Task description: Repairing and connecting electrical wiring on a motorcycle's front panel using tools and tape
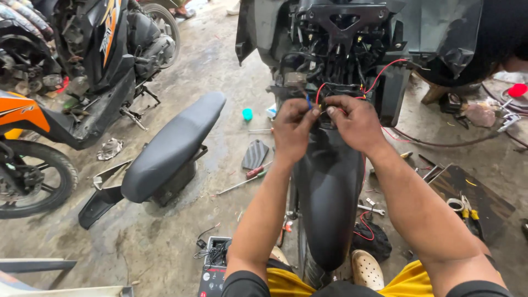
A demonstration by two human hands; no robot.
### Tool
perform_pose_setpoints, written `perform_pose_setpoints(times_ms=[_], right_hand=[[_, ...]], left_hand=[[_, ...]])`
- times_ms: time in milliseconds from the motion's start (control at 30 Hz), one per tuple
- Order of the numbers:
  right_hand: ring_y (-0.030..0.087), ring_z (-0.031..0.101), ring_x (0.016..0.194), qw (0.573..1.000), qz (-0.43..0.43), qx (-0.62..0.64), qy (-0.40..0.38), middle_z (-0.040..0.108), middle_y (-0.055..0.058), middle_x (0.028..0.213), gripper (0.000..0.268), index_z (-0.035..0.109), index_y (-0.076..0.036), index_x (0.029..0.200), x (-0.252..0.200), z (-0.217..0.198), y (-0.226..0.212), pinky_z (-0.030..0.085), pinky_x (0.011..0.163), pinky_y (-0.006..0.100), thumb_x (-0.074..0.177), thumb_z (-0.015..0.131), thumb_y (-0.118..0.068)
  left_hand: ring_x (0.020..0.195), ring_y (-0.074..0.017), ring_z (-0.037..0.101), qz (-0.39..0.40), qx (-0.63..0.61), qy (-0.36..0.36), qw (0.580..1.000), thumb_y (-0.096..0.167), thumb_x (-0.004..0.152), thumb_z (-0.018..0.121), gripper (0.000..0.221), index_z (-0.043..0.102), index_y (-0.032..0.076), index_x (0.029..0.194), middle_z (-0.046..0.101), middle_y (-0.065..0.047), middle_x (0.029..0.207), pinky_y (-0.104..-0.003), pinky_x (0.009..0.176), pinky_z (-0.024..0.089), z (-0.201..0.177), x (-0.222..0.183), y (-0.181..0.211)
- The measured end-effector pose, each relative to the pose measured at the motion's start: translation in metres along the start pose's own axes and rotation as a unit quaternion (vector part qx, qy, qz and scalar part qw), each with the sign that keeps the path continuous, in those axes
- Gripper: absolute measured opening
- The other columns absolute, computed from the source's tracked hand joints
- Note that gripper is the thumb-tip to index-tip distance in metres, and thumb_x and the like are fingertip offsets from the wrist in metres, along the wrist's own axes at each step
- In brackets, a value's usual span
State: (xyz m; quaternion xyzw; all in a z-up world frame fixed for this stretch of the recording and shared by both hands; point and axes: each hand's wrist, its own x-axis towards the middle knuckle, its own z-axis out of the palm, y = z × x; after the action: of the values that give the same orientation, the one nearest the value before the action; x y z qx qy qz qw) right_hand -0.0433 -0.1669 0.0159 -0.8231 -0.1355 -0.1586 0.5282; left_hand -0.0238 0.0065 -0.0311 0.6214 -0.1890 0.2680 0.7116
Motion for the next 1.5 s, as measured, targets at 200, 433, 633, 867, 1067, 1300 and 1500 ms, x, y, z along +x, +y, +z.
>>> perform_pose_setpoints(times_ms=[200,433,633,867,1067,1300,1500], right_hand=[[0.010,0.064,0.074,0.999,-0.021,0.035,-0.033,0.073,0.007,0.076,0.019,0.083,-0.012,0.115,0.018,0.000,0.005,0.052,0.069,0.028,0.097,0.076,-0.010],[0.025,0.077,0.090,0.995,-0.086,-0.056,0.005,0.079,0.011,0.089,0.012,0.084,-0.011,0.106,-0.004,-0.005,0.009,0.058,0.078,0.037,0.094,0.083,-0.010],[0.024,0.075,0.083,0.995,-0.055,-0.074,0.040,0.075,0.007,0.082,0.007,0.084,-0.018,0.104,-0.025,-0.018,0.036,0.057,0.075,0.037,0.102,0.078,-0.016],[0.013,0.067,0.084,0.991,-0.061,0.100,0.064,0.075,0.011,0.084,0.006,0.079,-0.004,0.106,-0.024,-0.018,0.046,0.056,0.079,0.031,0.107,0.073,-0.005],[0.014,0.067,0.085,0.987,-0.085,0.126,0.057,0.073,0.012,0.089,0.011,0.076,-0.001,0.118,-0.017,-0.027,0.038,0.056,0.079,0.030,0.107,0.072,0.000],[0.003,0.040,0.042,0.927,0.082,0.365,-0.016,0.065,0.013,0.071,0.034,0.069,0.004,0.129,-0.031,-0.014,0.045,0.031,0.037,0.016,0.098,0.071,-0.010],[0.017,0.071,0.056,0.811,0.149,0.566,-0.024,0.076,0.014,0.085,0.038,0.063,-0.007,0.143,-0.020,0.013,0.084,0.036,0.041,0.015,0.105,0.063,-0.009]], left_hand=[[0.103,-0.0228,0.073,0.093,-0.033,-0.056,0.994,0.015,0.094,0.086,0.019,0.086,0.013,0.113,0.069,-0.011,0.113,-0.034,0.089,0.062,-0.018,-0.023,0.015],[0.101,-0.0308,0.075,0.170,0.044,-0.123,0.977,0.017,0.091,0.088,0.030,0.084,0.018,0.121,0.071,-0.011,0.113,-0.039,0.091,0.062,-0.010,-0.048,0.004],[0.115,-0.0391,0.071,0.275,0.079,-0.172,0.943,0.018,0.101,0.071,0.027,0.080,0.017,0.127,0.073,-0.013,0.121,-0.052,0.105,0.057,-0.004,-0.046,0.004],[0.112,-0.0305,0.074,-0.011,-0.086,-0.122,0.989,0.003,0.101,0.067,0.032,0.073,0.002,0.132,0.077,-0.018,0.116,-0.045,0.100,0.060,0.011,-0.021,-0.026],[0.096,-0.0197,0.077,-0.124,-0.212,-0.129,0.961,-0.006,0.092,0.080,0.048,0.065,0.000,0.138,0.078,-0.014,0.107,-0.034,0.082,0.066,0.029,-0.019,-0.047],[0.086,-0.0294,0.081,-0.114,-0.221,-0.087,0.965,-0.002,0.097,0.078,0.035,0.062,-0.002,0.129,0.077,-0.023,0.102,-0.036,0.074,0.070,0.028,-0.021,-0.021],[0.080,-0.0185,0.079,-0.131,-0.148,-0.106,0.974,0.002,0.096,0.079,0.044,0.052,0.003,0.131,0.078,-0.014,0.096,-0.025,0.066,0.064,0.022,-0.015,-0.020]])
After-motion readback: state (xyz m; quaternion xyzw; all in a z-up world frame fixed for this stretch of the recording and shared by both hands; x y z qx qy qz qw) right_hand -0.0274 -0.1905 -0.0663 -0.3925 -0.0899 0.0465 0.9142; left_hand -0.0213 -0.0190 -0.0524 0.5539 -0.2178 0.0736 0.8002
